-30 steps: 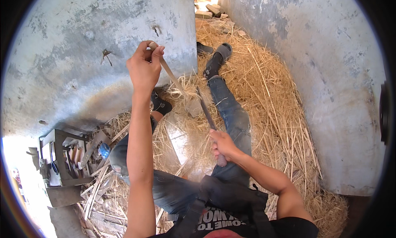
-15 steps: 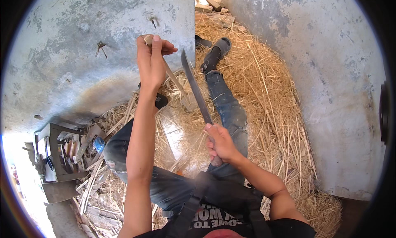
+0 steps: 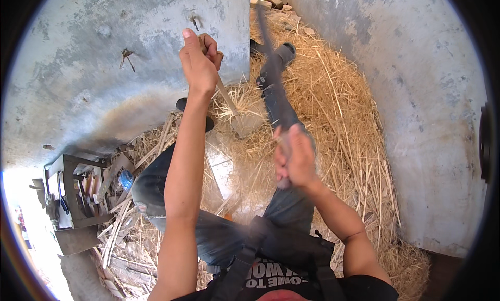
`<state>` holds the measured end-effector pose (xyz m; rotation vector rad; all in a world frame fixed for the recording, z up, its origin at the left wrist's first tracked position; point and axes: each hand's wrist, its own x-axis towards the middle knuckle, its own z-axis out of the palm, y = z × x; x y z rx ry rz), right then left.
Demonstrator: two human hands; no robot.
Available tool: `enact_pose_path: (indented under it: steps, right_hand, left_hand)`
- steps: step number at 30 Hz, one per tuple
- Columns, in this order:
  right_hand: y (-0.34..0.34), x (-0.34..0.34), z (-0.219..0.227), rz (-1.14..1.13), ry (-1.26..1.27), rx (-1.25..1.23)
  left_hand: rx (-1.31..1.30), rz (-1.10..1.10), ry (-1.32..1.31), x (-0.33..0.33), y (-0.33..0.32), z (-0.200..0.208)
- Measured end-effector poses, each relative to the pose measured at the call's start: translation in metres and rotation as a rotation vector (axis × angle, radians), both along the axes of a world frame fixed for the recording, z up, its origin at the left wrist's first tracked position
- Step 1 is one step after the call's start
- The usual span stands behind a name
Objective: The person shaves a wooden stick using a large knife and then a small green-handled knife.
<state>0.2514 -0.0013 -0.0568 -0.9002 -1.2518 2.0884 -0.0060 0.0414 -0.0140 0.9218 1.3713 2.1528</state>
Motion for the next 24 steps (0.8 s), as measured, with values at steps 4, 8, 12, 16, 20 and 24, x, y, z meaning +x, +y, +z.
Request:
enact_pose_path:
  steps: [4, 8, 12, 16, 20, 24]
  right_hand:
    - [-0.001, -0.01, 0.017, -0.283, 0.378, 0.243]
    - [-0.043, 0.007, -0.07, 0.069, -0.111, 0.177]
    - [-0.038, 0.018, -0.091, 0.011, -0.345, -0.256]
    - [-0.013, 0.021, -0.01, -0.129, 0.067, -0.024]
    - [-0.028, -0.002, -0.014, -0.36, 0.408, 0.136]
    - [-0.054, 0.011, -0.076, 0.08, -0.274, -0.09]
  left_hand:
    - [0.085, 0.048, 0.049, 0.008, 0.006, 0.0]
    - [0.072, 0.074, 0.112, 0.008, 0.008, -0.004]
    - [0.115, 0.075, 0.042, -0.009, -0.006, -0.006]
    - [0.132, 0.136, 0.07, -0.014, -0.006, -0.007]
    - [0.138, 0.194, 0.12, -0.007, 0.005, -0.008]
    - [0.073, 0.347, 0.268, 0.004, 0.015, -0.012]
